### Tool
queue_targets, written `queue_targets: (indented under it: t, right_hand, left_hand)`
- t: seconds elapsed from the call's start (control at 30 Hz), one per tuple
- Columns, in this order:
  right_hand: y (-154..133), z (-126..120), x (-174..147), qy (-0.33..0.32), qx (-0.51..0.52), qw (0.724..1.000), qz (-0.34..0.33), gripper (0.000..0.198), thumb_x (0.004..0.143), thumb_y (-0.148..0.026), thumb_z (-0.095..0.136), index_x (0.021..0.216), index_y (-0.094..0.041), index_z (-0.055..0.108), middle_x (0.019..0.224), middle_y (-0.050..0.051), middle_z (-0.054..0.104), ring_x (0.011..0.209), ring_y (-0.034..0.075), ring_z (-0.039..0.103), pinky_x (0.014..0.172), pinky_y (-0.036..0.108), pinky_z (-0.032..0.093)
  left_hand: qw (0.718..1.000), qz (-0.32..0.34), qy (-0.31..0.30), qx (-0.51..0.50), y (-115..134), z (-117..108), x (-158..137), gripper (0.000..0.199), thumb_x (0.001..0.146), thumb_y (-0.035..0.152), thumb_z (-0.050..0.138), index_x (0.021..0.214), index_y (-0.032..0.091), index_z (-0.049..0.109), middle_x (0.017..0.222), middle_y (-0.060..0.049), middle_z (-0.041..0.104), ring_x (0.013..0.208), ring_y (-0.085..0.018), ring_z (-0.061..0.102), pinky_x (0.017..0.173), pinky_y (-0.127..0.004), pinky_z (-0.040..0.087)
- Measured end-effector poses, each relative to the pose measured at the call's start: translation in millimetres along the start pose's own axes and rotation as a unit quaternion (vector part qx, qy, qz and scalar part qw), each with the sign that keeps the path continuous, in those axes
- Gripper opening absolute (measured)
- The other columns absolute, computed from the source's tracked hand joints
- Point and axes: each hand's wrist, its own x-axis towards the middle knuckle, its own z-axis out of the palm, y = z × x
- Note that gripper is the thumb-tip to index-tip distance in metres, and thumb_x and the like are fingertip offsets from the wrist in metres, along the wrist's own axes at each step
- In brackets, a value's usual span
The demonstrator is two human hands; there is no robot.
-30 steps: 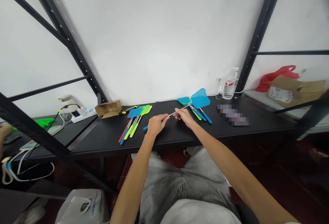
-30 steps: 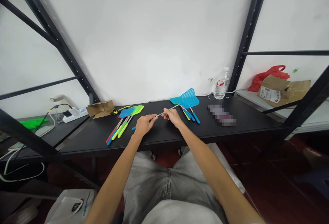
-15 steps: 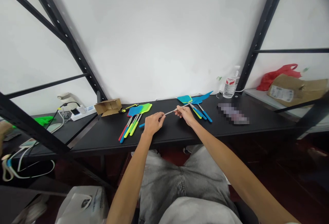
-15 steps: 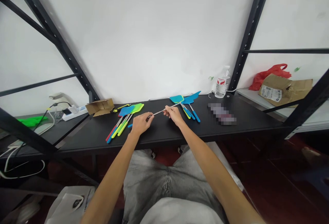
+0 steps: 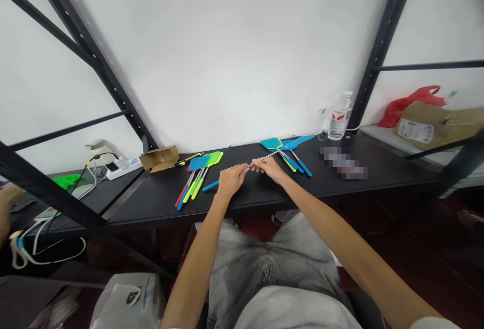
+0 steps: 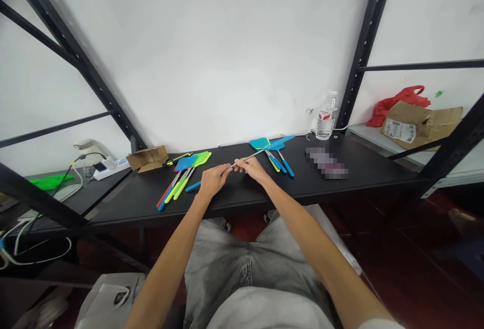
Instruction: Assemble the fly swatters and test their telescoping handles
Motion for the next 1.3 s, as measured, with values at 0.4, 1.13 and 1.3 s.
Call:
queue_targets:
  t: [0.4,1.13,1.3]
  right_hand:
    - [1.8,-6.6,2.5,0.115,0.112,0.985,0.068,0.050,0.075,-0.065,0.068,0.080,-0.016,0.074,0.077,0.009,0.071,0.063,0.014,0.061,0.050,0.024,0.035]
    - [4.5,-11.6,1.2,0.126,0.067,0.989,0.051,0.058,0.078,-0.073,0.059,0.088,-0.017,0.071,0.076,0.007,0.069,0.054,0.011,0.055,0.045,0.024,0.033]
    - [-0.2,-4.1,-2.0,-0.003,-0.042,0.999,0.027,0.050,0.081,-0.065,0.062,0.082,-0.017,0.074,0.077,0.007,0.071,0.057,0.012,0.055,0.051,0.024,0.039]
  left_hand:
    - [0.999,-0.048,0.000,0.009,-8.6,-7.8,-2.1,0.035,0.099,0.047,0.045,0.110,0.030,0.073,0.110,-0.003,0.075,0.099,-0.020,0.069,0.075,-0.026,0.045]
    - [0.999,-0.048,0.000,0.007,-5.0,-8.1,-5.8,0.031,0.098,0.043,0.048,0.110,0.029,0.072,0.109,-0.003,0.075,0.098,-0.020,0.069,0.077,-0.026,0.046]
    - [1.000,-0.027,0.007,-0.011,-3.6,-6.2,-5.7,0.032,0.099,0.042,0.047,0.112,0.027,0.072,0.110,-0.003,0.075,0.098,-0.019,0.069,0.079,-0.026,0.047]
